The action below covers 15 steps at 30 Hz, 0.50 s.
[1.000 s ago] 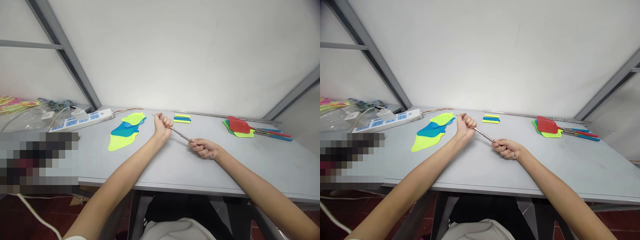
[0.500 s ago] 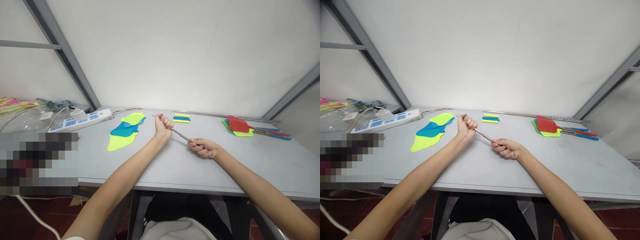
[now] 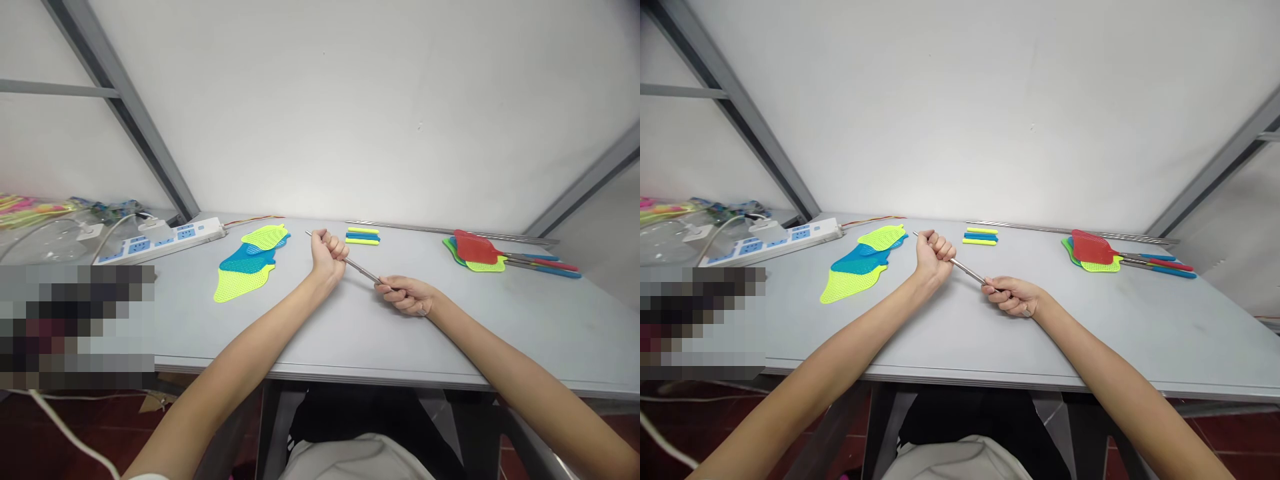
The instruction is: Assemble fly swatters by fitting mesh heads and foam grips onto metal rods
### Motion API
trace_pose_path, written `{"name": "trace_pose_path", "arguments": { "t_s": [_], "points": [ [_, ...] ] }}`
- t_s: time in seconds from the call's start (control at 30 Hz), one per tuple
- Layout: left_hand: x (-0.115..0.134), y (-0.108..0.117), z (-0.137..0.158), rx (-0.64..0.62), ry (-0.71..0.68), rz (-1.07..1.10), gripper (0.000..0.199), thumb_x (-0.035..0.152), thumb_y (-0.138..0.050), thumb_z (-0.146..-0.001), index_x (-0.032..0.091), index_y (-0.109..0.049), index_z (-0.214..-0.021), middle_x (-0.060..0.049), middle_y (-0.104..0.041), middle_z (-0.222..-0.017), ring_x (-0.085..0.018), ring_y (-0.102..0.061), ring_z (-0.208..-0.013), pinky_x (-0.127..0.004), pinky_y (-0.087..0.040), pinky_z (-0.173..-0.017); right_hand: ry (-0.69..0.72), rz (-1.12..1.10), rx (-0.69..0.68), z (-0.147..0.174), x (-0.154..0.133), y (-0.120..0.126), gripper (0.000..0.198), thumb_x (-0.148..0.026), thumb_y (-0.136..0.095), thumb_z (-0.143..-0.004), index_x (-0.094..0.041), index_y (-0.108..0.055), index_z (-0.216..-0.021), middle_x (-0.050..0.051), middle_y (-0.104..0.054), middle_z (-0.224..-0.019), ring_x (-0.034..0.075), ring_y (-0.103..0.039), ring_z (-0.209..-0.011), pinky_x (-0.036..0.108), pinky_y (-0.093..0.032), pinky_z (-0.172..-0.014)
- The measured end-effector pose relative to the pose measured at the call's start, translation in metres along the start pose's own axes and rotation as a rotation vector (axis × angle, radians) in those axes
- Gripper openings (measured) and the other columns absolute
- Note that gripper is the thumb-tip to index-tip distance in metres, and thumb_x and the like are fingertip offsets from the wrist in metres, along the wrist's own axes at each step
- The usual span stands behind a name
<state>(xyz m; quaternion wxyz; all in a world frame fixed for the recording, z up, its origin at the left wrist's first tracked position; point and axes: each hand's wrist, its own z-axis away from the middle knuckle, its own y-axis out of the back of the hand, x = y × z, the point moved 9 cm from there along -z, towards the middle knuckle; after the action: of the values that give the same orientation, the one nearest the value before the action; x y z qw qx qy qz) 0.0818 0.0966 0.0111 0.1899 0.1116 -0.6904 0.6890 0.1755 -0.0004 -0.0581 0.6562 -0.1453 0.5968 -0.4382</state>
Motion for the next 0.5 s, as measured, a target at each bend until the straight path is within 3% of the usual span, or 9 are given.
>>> {"name": "trace_pose_path", "arguments": {
  "t_s": [0.5],
  "points": [
    [-0.0052, 0.0016, 0.0032, 0.020, 0.009, 0.000, 0.033, 0.021, -0.039, -0.069, 0.019, -0.015, -0.047, 0.009, -0.009, -0.036, -0.004, -0.012, -0.027, -0.019, -0.010, -0.030, -0.009, 0.003, 0.007, 0.0003, 0.0009, -0.0005, 0.023, -0.036, -0.034, -0.083, -0.019, -0.027, -0.071, -0.011, -0.024, -0.046, 0.001, 0.002, -0.030, 0.009, -0.012, -0.017]
  ]
}}
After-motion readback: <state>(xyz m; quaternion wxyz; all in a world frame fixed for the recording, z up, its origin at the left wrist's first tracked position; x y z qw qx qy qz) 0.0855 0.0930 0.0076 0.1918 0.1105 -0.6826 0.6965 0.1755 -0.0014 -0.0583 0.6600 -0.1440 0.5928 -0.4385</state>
